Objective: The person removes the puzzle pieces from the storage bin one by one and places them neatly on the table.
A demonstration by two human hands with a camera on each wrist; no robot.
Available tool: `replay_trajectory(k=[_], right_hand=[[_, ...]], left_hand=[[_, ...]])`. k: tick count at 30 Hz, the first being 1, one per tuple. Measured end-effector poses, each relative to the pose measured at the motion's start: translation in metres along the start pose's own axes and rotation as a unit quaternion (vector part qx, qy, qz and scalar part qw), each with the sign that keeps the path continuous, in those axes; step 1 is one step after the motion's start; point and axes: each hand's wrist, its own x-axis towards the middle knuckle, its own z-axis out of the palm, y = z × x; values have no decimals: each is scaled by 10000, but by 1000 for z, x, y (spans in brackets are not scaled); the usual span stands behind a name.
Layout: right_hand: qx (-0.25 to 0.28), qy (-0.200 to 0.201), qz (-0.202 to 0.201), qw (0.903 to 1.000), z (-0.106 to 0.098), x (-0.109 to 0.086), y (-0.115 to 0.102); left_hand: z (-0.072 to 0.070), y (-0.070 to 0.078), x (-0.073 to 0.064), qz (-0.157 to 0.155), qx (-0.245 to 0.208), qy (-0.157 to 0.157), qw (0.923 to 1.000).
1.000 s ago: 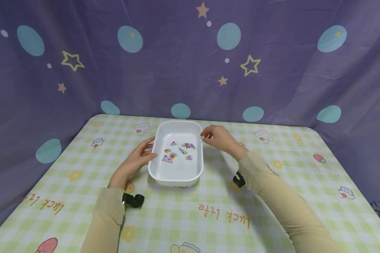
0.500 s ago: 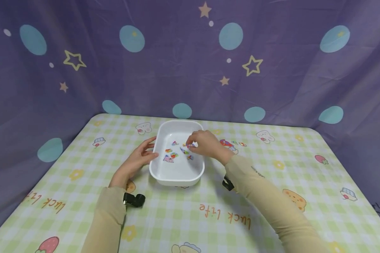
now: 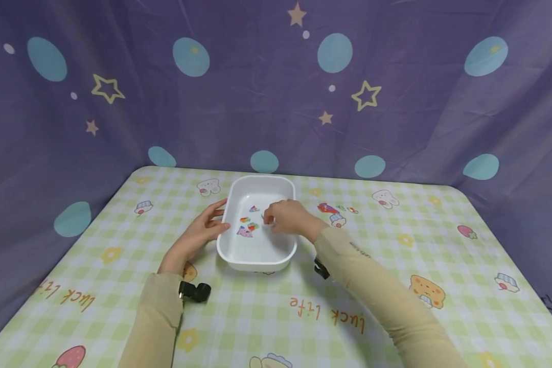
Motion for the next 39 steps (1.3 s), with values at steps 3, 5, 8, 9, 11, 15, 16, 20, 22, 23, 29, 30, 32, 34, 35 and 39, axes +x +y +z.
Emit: replay_trajectory(k=[3,5,8,9,11,15,16,20,22,23,29,30,32,34,35,39], right_hand=[[-143,-154,102,9997,3,2,0],[-243,-202,146,9994,4,3,0],[-319,-268,196,9989,4,4,-1],[-340,-287,206,9988,4,5,-2],[-421,-335,223,9983,4,5,-2],[-609,-416,238,9970,6,8,-2],[-637,-433,248,9967,7,8,-2],[-673,-466,334,9961,7,10,-1],[-682,-483,370,9958,6,11,-2],[-690,-488,388,9957,6,11,-1],[-694,-459,409,9957,5,10,-3],[-715,-452,403,9956,6,10,-3],[-722,-432,393,9957,6,9,-3],[-715,-415,378,9959,6,8,-3],[-702,-406,367,9960,6,8,-4],[-617,-386,323,9968,4,6,-3]], left_hand=[[1,0,-1,3,-8,-4,10000],[1,0,-1,-1,-7,-2,10000],[1,1,-1,5,-17,14,10000],[1,1,-1,11,-13,19,10000],[1,1,-1,19,-7,10,10000],[2,0,-2,2,-2,-6,10000],[2,1,-2,-3,-3,-8,10000],[1,1,-2,-16,15,33,10000],[1,1,-2,-12,26,37,10000],[1,1,-2,-14,26,44,10000],[1,1,-1,-19,29,59,10000],[1,1,-1,-17,28,59,10000],[1,1,-1,-23,33,56,10000],[0,1,-1,-27,42,60,10000],[0,1,-1,-29,42,61,10000],[1,1,-1,-25,35,54,10000]])
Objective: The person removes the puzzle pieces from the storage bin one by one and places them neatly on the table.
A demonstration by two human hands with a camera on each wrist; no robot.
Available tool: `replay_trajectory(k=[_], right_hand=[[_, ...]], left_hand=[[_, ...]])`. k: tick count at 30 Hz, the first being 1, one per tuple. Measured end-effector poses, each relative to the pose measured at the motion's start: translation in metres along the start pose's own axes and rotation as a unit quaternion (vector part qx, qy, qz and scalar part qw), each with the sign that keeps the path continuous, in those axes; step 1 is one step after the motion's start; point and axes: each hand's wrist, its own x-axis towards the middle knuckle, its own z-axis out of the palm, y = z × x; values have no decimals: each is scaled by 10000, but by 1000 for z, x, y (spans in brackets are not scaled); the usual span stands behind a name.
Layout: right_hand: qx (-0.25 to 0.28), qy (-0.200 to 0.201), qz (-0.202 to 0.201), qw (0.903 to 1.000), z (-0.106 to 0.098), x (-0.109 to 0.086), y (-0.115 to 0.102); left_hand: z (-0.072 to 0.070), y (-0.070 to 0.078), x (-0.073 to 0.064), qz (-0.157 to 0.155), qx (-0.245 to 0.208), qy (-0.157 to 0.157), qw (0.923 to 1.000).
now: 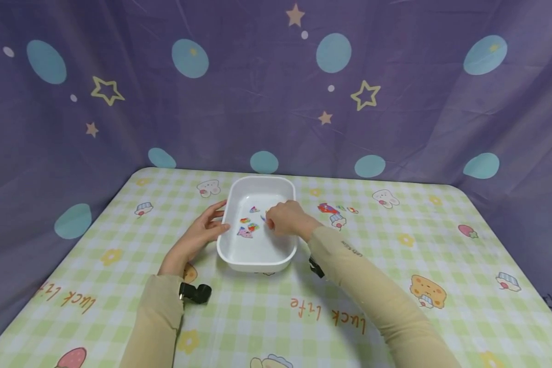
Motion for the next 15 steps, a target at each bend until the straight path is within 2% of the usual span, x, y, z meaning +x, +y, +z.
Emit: replay_trajectory(k=[8,15], right_hand=[[-81,-529,81,9985,-6,-1,1],[-116,-596,59,9981,-6,-1,0]], left_hand=[[1,1,-1,-1,15,-31,10000],[1,1,0,-6,10,-35,10000]])
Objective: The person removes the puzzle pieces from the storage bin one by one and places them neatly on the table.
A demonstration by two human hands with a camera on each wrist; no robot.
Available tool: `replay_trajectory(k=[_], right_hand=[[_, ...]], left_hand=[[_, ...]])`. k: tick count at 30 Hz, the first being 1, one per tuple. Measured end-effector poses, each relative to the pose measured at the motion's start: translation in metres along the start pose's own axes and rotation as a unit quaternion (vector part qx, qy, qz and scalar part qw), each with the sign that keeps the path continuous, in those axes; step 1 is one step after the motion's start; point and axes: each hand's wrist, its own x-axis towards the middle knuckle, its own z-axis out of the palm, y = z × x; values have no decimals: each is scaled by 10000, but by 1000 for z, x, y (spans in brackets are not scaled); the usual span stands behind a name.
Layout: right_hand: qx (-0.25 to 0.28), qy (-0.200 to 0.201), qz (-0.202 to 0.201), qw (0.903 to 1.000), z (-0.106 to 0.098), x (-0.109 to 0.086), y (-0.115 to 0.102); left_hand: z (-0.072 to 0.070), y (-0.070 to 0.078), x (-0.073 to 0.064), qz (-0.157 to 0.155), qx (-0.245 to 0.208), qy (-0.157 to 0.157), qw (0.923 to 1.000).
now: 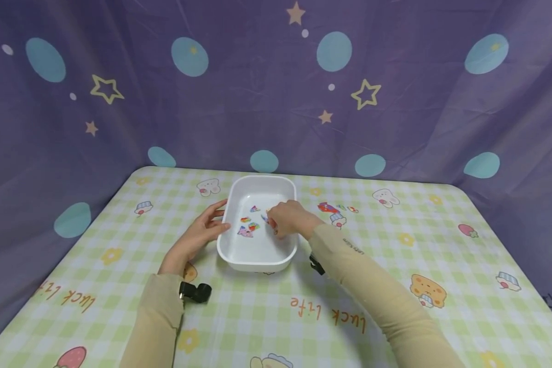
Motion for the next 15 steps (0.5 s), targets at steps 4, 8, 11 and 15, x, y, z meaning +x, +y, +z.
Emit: replay_trajectory(k=[4,8,11,15], right_hand=[[192,136,-82,9997,-1,-2,1],[450,460,-250,9976,-1,-3,3],[683,717,-411,9942,-1,-4,5],[1124,1133,-697,9847,-1,-5,10]], left_hand=[[0,1,0,-10,14,-17,10000],[0,1,1,-24,53,5,10000],[-1,-1,1,-37,88,19,10000],[-1,-2,2,-51,113,19,9999]])
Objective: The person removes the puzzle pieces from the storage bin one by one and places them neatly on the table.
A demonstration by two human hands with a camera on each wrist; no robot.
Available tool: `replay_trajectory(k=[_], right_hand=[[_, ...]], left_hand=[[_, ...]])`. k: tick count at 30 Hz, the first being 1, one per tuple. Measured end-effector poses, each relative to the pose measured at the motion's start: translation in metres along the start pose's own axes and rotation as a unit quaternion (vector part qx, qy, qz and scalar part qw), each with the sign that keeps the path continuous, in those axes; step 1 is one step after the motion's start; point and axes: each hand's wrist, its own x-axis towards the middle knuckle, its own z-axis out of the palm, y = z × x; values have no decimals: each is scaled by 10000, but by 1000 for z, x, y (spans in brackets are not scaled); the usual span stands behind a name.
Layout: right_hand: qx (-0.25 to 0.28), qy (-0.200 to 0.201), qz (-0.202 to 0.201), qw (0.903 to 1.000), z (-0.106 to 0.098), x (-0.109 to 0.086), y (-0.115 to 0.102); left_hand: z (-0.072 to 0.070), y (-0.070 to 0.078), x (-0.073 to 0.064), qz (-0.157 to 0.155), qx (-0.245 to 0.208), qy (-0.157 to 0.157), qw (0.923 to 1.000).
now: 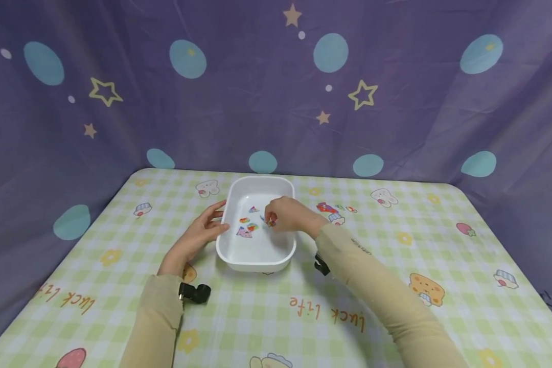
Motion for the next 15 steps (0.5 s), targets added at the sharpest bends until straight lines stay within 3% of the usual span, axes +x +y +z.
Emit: replay_trajectory(k=[4,15], right_hand=[[369,353,-260,9984,-3,-3,4],[734,664,-417,9942,-10,-16,9]], left_hand=[[1,1,0,29,3,5,10000],[1,0,0,60,38,-9,10000]])
